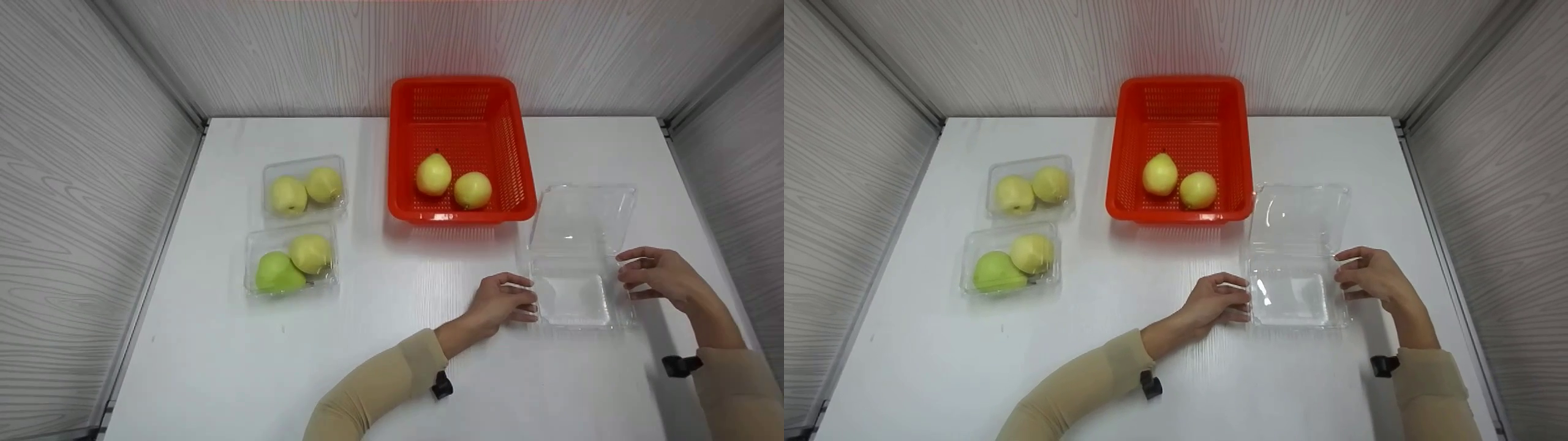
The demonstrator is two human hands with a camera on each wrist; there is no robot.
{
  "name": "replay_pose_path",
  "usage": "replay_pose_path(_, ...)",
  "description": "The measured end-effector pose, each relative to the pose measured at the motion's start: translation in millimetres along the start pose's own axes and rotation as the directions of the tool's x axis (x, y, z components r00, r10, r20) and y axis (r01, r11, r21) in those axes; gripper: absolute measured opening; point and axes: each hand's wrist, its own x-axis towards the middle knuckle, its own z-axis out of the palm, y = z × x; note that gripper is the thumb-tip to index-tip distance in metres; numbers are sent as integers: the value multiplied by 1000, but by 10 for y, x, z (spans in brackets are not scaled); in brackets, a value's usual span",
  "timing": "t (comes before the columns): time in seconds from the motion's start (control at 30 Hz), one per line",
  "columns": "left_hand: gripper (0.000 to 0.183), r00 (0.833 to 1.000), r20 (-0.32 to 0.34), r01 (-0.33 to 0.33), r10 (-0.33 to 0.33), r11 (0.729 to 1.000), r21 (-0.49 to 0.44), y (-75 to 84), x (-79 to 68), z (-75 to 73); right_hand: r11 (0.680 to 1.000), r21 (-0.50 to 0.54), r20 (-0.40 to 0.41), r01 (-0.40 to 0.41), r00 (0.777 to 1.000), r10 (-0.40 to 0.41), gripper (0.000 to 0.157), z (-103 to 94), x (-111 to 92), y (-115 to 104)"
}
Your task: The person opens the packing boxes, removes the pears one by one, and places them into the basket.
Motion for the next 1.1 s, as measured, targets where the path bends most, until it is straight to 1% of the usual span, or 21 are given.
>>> replay_pose_path(0.2, 27, 1000, -7, -2, 2, 1000, 5, -26, 65, 66, 1000, -2, 3, -11, 1000, 11, 43, -85, 6, 58)
replay_pose_path(0.33, 25, 1000, -23, -8, 8, 1000, 10, -42, 115, 105, 1000, -9, -3, -23, 1000, 23, 44, -118, 6, 59)
replay_pose_path(0.47, 23, 1000, -21, -15, 16, 1000, 15, -58, 183, 142, 999, -30, -7, -36, 999, 35, 45, -171, 9, 54)
replay_pose_path(0.57, 23, 1000, -18, -17, 17, 1000, 9, -53, 229, 179, 998, -42, -15, -44, 999, 43, 42, -220, 13, 51)
replay_pose_path(0.77, 19, 999, -43, -3, 4, 1000, 25, -14, 322, 266, 998, -38, -36, -45, 998, 44, 38, -309, 21, 75)
replay_pose_path(0.9, 17, 999, -55, 1, 1, 1000, 28, 16, 390, 313, 999, -13, -62, -29, 998, 28, 30, -360, 37, 101)
replay_pose_path(1.0, 18, 999, -49, 1, 0, 1000, 29, 35, 445, 339, 999, 28, -83, -15, 996, 17, 22, -399, 55, 113)
replay_pose_path(1.1, 19, 999, -42, -3, 4, 1000, 20, 54, 505, 353, 998, 55, -92, -9, 996, 14, 25, -432, 76, 110)
